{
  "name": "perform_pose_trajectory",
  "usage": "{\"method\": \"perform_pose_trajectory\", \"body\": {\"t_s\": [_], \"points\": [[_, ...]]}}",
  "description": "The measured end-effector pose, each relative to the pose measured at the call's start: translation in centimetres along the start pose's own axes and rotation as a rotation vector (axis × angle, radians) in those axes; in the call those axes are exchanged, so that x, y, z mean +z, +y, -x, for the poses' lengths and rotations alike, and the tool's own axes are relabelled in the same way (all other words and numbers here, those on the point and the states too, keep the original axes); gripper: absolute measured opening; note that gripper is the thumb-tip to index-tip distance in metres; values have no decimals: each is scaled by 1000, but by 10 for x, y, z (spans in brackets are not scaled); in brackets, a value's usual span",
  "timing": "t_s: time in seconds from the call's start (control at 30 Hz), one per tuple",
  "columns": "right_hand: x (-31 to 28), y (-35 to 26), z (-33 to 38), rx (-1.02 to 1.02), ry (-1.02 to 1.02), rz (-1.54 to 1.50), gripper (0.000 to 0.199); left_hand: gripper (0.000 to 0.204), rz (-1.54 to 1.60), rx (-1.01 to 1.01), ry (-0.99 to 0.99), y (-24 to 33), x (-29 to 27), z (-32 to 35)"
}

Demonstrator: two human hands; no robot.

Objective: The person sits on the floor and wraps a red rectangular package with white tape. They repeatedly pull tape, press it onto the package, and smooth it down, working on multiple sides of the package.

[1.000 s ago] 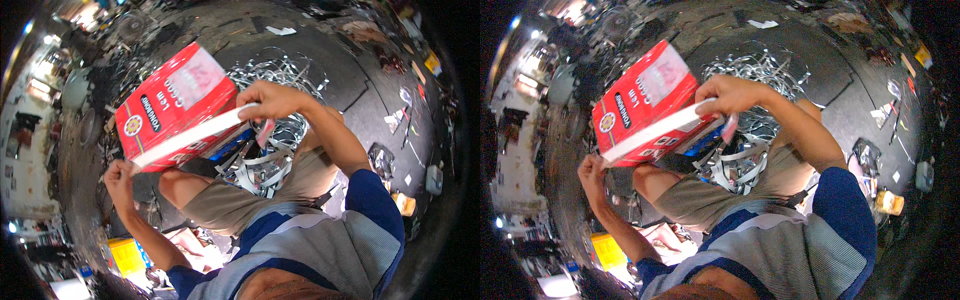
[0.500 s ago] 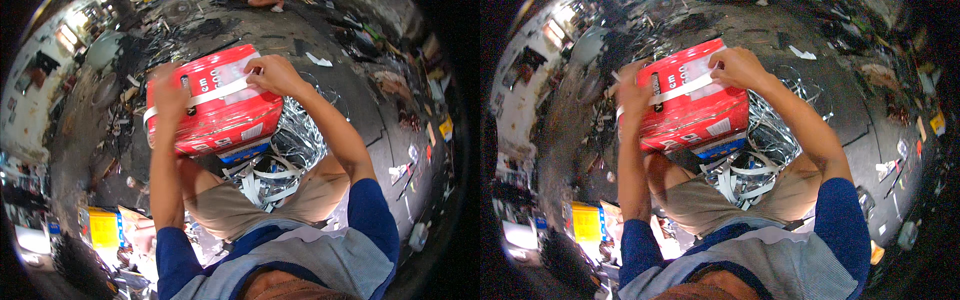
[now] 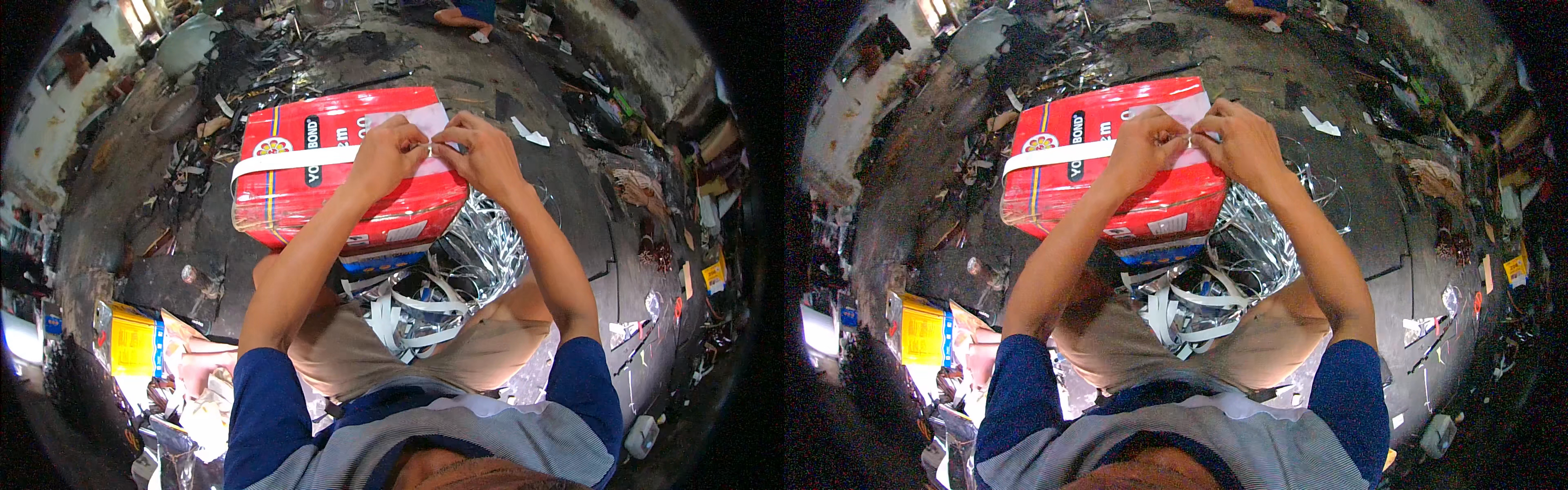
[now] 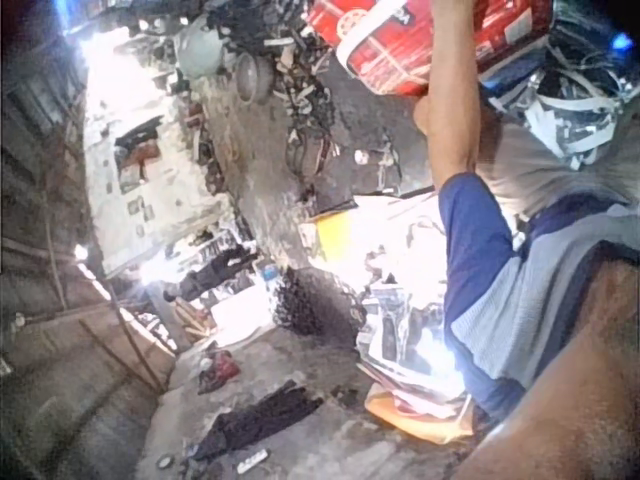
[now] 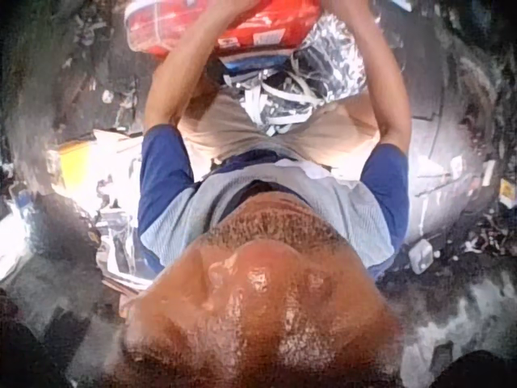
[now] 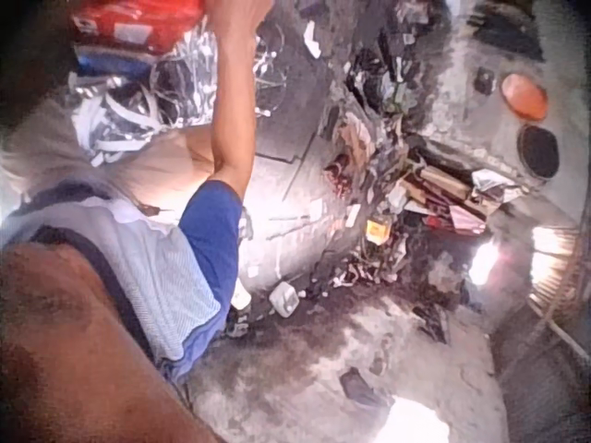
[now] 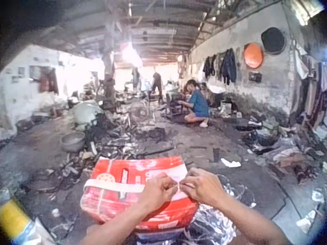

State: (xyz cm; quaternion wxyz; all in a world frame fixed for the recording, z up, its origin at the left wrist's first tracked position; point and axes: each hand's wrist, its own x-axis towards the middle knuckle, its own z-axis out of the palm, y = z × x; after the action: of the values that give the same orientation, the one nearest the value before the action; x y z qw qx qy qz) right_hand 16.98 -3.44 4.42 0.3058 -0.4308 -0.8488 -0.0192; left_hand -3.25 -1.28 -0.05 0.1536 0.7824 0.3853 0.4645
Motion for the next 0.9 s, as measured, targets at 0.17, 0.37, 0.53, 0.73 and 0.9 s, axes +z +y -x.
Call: {"method": "perform_pose_trajectory", "body": {"t_s": [0.17,0.37,0.53,0.73,0.9], "points": [[-3,3,4,-59,-16,-74,17,13,-4,36,-2,4,0,6],[-5,15,-1,-20,-37,-284,18,19,158,-169,-55,4,-2,2],[8,14,3,63,59,-280,16,14,159,-140,-23,1,0,2],[29,17,4,283,130,-383,15,11,109,-120,17,3,3,-1],[41,26,3,455,108,-575,20,14,26,-118,-3,2,4,-10]]}}
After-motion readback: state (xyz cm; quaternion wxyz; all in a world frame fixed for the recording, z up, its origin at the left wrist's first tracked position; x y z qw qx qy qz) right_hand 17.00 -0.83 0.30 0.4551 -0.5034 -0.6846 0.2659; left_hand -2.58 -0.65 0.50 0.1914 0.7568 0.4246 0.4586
